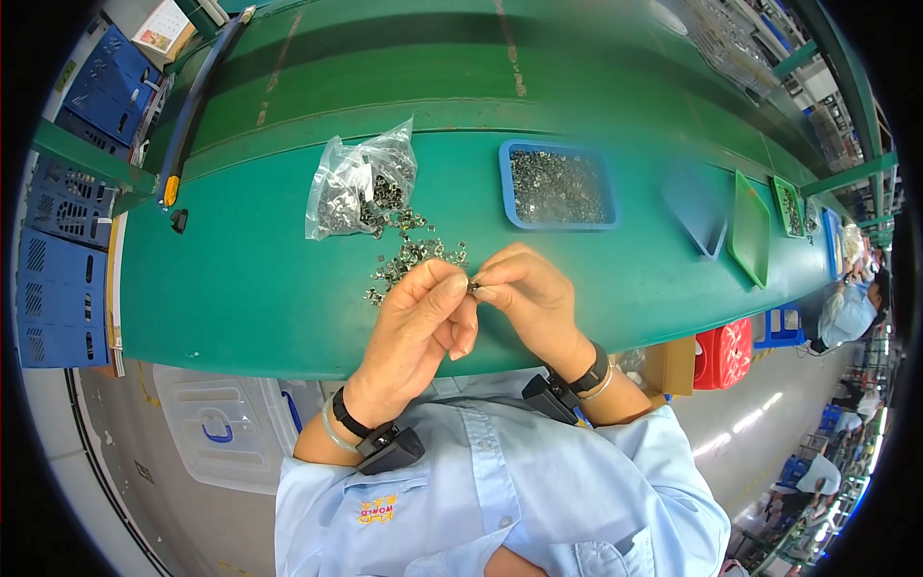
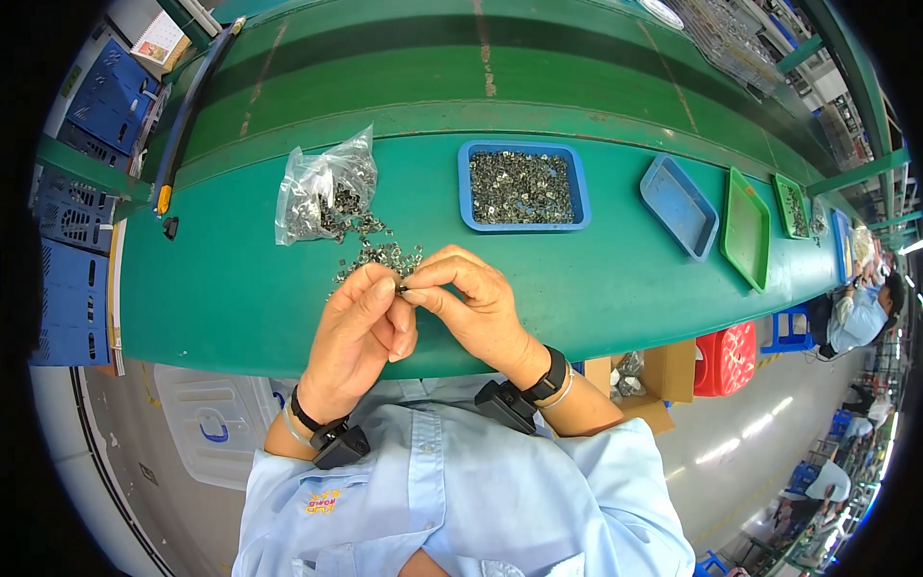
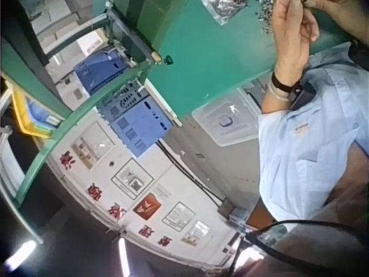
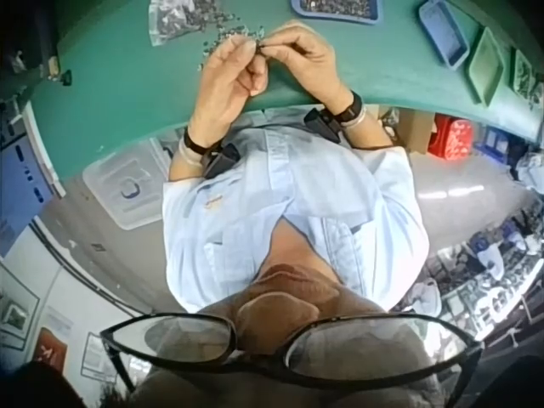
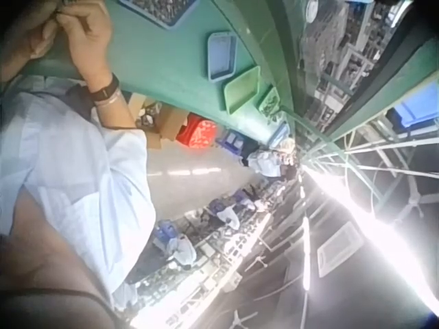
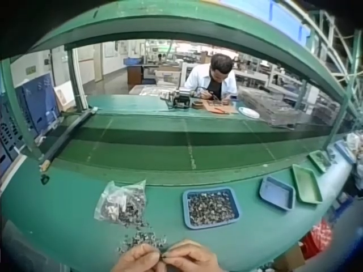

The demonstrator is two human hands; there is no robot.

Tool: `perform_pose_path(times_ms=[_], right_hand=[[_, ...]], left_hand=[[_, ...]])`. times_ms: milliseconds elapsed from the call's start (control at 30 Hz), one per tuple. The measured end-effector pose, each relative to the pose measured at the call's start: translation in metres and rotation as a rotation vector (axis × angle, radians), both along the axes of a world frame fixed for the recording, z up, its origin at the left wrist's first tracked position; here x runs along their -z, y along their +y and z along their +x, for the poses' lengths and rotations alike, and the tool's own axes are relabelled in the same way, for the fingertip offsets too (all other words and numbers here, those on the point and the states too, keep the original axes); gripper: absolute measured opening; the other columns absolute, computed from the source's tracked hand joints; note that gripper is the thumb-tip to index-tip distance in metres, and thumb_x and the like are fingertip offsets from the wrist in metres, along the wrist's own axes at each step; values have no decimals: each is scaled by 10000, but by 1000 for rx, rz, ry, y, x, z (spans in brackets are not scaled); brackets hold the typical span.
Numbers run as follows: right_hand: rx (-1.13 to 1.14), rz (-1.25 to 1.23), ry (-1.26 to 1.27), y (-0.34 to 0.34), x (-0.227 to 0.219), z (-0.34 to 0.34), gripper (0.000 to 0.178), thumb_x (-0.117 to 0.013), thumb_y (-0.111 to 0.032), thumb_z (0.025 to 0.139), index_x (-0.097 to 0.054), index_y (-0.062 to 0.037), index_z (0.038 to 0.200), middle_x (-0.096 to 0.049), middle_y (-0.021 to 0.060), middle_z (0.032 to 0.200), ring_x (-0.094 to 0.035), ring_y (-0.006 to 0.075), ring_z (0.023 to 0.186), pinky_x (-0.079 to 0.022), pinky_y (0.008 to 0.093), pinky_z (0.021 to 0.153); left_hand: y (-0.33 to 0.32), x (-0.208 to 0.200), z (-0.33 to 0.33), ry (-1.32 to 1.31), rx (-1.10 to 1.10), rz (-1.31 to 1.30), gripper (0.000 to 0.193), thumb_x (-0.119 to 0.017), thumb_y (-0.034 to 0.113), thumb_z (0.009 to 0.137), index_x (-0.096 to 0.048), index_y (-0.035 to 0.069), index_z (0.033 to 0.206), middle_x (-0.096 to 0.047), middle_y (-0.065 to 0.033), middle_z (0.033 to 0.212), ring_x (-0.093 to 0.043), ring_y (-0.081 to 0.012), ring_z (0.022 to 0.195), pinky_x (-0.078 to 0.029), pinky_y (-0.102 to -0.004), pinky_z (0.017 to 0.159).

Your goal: The person picks up a small metal component from a pile and joins it with another small part by hand before placing the assembled unit into a blue tray. This process is repeated as the person continues to assemble more components one at a time.

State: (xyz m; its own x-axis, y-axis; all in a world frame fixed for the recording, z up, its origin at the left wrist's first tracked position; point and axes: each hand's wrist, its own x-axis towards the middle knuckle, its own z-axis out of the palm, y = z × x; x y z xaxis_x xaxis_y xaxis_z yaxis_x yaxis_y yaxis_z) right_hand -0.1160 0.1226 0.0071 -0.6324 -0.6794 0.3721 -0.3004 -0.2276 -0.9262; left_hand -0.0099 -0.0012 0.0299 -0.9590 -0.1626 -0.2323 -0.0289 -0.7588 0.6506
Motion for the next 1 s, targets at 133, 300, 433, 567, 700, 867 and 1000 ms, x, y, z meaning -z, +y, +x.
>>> perform_pose_path(times_ms=[133, 300, 433, 567, 700, 867, 1000], right_hand=[[7, -7, -25, 0, -1, 1, 99, -685, -35, 794, -642, -61, 879, -634, 57, 836, -604, 163, 767, -490, 272, 667], [5, -7, 8, 1, 2, 0, 100, -685, -36, 796, -636, -60, 879, -632, 56, 834, -601, 161, 758, -483, 268, 658], [10, 0, 21, 1, 2, 1, 95, -684, -38, 798, -630, -59, 874, -630, 55, 833, -600, 159, 757, -481, 267, 659], [25, 18, 42, 1, -2, -4, 83, -669, -23, 806, -621, -47, 869, -621, 61, 839, -593, 156, 764, -480, 267, 663], [109, 30, 38, 5, -5, -29, 76, -646, -2, 815, -611, -25, 879, -607, 73, 853, -585, 155, 779, -479, 263, 672], [392, 282, 214, 17, -11, -89, 104, -628, 2, 817, -619, -30, 916, -602, 79, 880, -605, 176, 779, -496, 269, 689], [347, 380, 632, 15, -3, -87, 132, -615, -15, 818, -623, -28, 949, -592, 95, 891, -603, 235, 788, -497, 317, 698]], left_hand=[[0, 1, 0, -15, 5, 13, 136, -527, 218, 949, -512, 82, 955, -544, -48, 659, -487, -126, 507, -354, -253, 441], [-1, 4, 0, 10, 33, 112, 120, -537, 174, 945, -514, 57, 932, -550, -40, 673, -507, -115, 525, -376, -240, 448], [0, 3, -1, -6, 19, 98, 115, -542, 169, 941, -513, 58, 935, -548, -41, 667, -507, -116, 524, -375, -242, 449], [-1, 3, -2, -2, 32, 32, 150, -524, 209, 949, -517, 65, 993, -539, -43, 689, -484, -125, 528, -355, -253, 452], [-5, -6, -6, -10, -12, 32, 168, -509, 186, 955, -527, 39, 1035, -555, -47, 711, -506, -117, 541, -379, -237, 460], [-21, 12, 8, -18, -72, 2, 176, -488, 165, 958, -528, 31, 1065, -557, -50, 730, -500, -120, 541, -384, -236, 468], [-25, 22, 16, -46, -138, 44, 152, -482, 133, 953, -531, 32, 1055, -551, -52, 721, -491, -122, 532, -387, -239, 470]])
